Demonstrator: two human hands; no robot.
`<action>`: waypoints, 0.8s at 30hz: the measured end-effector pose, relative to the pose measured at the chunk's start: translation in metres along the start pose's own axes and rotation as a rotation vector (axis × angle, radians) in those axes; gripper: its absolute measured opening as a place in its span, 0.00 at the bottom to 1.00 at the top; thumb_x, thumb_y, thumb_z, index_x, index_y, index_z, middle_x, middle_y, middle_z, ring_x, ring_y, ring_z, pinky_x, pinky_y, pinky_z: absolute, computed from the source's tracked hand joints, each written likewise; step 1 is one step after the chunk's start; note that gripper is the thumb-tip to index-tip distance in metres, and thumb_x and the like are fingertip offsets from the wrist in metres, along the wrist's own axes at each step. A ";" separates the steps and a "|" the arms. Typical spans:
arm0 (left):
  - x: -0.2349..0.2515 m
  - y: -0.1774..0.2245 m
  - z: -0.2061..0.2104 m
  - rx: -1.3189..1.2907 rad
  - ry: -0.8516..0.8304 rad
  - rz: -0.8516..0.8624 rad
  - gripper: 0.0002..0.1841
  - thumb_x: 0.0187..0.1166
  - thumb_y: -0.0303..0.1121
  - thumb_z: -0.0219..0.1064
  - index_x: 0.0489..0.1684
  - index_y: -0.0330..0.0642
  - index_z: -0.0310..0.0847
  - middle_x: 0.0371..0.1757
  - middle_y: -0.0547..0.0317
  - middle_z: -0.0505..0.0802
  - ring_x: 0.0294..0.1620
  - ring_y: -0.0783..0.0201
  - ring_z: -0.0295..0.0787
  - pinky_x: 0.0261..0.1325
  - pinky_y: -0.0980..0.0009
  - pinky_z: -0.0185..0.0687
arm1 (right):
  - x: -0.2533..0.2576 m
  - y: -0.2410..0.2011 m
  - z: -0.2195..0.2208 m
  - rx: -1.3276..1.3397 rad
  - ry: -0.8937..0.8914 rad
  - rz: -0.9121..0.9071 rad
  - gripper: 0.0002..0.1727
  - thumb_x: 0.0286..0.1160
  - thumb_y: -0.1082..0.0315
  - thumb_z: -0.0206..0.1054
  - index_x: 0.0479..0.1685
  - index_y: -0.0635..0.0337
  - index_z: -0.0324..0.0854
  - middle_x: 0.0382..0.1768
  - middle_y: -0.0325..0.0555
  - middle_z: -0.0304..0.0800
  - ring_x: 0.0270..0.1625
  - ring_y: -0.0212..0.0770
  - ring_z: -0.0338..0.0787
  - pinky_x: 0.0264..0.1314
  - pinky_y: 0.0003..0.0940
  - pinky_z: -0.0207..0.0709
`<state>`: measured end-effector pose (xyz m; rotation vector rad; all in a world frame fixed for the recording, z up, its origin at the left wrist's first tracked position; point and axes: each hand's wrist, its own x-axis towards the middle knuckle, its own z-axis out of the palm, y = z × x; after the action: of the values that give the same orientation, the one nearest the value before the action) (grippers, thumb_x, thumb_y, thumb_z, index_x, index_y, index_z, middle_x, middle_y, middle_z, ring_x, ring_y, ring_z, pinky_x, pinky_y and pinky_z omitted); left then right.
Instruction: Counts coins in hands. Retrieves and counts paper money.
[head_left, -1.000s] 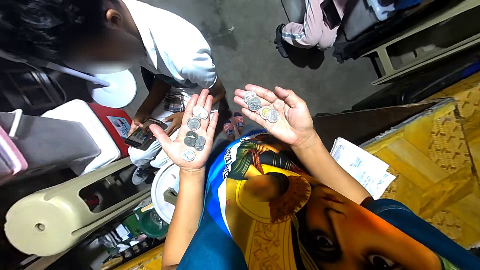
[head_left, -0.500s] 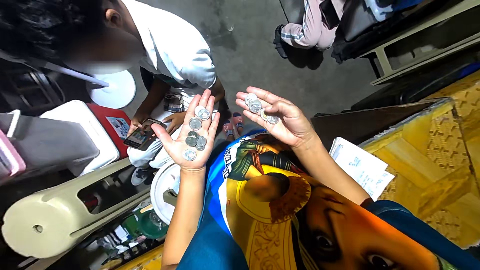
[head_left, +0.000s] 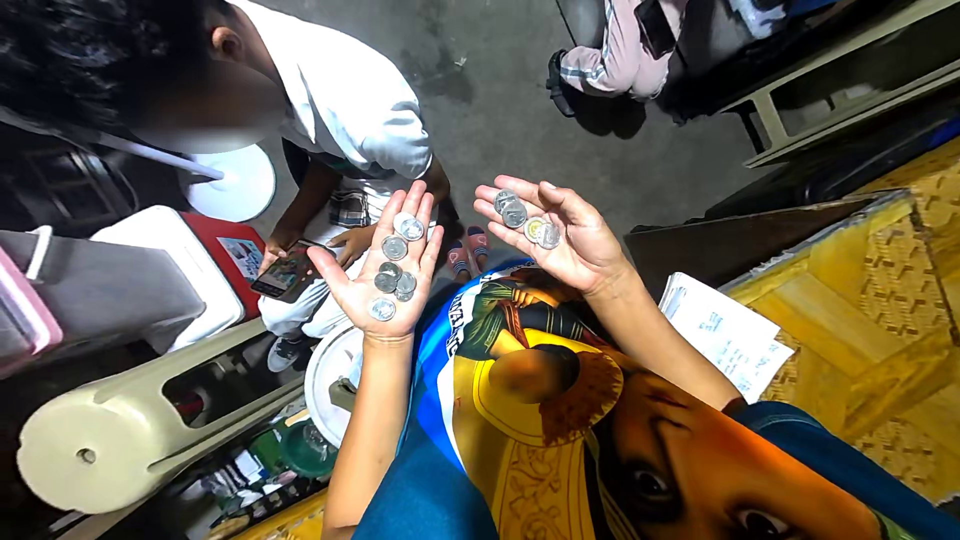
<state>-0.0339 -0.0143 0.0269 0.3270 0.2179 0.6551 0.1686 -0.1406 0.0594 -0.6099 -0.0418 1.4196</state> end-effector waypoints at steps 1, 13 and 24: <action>0.001 -0.002 0.001 -0.012 -0.001 0.000 0.61 0.70 0.77 0.06 0.90 0.37 0.56 0.91 0.46 0.66 0.92 0.50 0.59 0.90 0.55 0.59 | 0.000 -0.001 0.003 -0.033 0.031 0.003 0.26 0.96 0.63 0.33 0.75 0.71 0.70 0.72 0.60 0.83 0.75 0.50 0.85 0.79 0.41 0.78; 0.004 -0.014 0.003 -0.145 -0.037 -0.082 0.63 0.68 0.80 0.10 0.90 0.36 0.54 0.91 0.42 0.65 0.91 0.46 0.60 0.88 0.54 0.61 | 0.003 0.006 0.003 -0.128 0.458 -0.028 0.16 0.92 0.74 0.47 0.56 0.64 0.82 0.44 0.43 0.95 0.47 0.30 0.96 0.54 0.21 0.89; -0.004 -0.007 -0.004 -0.197 0.029 -0.011 0.64 0.65 0.81 0.07 0.92 0.39 0.49 0.92 0.44 0.62 0.92 0.47 0.57 0.88 0.49 0.58 | 0.011 0.018 -0.009 -0.303 0.466 0.004 0.29 0.97 0.49 0.36 0.23 0.44 0.70 0.11 0.24 0.67 0.10 0.21 0.64 0.13 0.14 0.60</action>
<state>-0.0348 -0.0211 0.0211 0.1267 0.1811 0.6649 0.1577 -0.1336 0.0404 -1.1801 0.1156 1.2534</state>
